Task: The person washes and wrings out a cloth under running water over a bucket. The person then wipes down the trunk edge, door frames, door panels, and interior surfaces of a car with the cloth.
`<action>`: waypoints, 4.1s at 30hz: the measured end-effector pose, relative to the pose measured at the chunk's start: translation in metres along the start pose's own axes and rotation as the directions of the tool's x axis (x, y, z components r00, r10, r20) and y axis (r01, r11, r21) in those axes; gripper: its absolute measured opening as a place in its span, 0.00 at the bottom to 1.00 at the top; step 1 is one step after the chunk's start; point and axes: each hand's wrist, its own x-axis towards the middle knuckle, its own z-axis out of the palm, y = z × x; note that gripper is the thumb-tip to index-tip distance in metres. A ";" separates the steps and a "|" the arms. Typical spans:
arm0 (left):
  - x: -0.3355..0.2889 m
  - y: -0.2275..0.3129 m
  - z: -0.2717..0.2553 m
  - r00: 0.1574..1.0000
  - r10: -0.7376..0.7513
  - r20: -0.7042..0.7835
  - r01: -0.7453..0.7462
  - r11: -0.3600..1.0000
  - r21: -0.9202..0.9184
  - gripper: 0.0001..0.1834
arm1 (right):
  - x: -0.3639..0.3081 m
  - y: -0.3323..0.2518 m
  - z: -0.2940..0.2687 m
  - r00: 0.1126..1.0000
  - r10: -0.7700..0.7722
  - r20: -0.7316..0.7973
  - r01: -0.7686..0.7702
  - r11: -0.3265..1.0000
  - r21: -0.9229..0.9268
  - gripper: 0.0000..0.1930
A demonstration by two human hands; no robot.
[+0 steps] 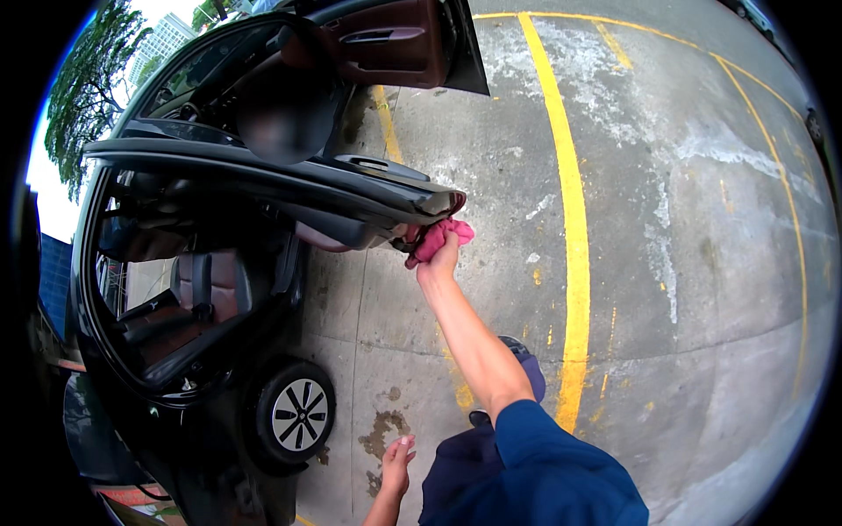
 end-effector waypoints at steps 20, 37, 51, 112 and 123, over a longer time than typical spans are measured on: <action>-0.048 0.013 -0.174 0.961 0.198 -0.192 -0.230 0.960 -0.161 0.15 | -0.198 0.014 0.271 -0.102 -0.305 0.947 0.613 -0.769 -0.182 0.21; 0.093 0.206 -0.267 0.963 0.244 -0.114 -0.254 0.964 -0.077 0.13 | -0.207 0.133 0.407 -0.095 -0.213 0.972 0.885 -0.465 -0.016 0.26; 0.104 0.271 -0.272 0.941 0.159 0.298 -0.272 0.881 0.387 0.15 | -0.138 -0.030 0.155 0.101 -0.815 0.570 0.800 -0.274 -0.533 0.19; 0.111 0.212 -0.169 0.849 0.163 0.503 -0.486 0.615 0.621 0.23 | -0.206 -0.006 0.238 0.209 -0.728 0.652 0.761 -0.298 -0.576 0.12; 0.185 0.183 -0.330 0.890 0.333 0.311 -0.442 0.795 0.415 0.20 | -0.235 0.117 0.410 -0.175 -0.323 0.930 0.455 -0.864 -0.214 0.16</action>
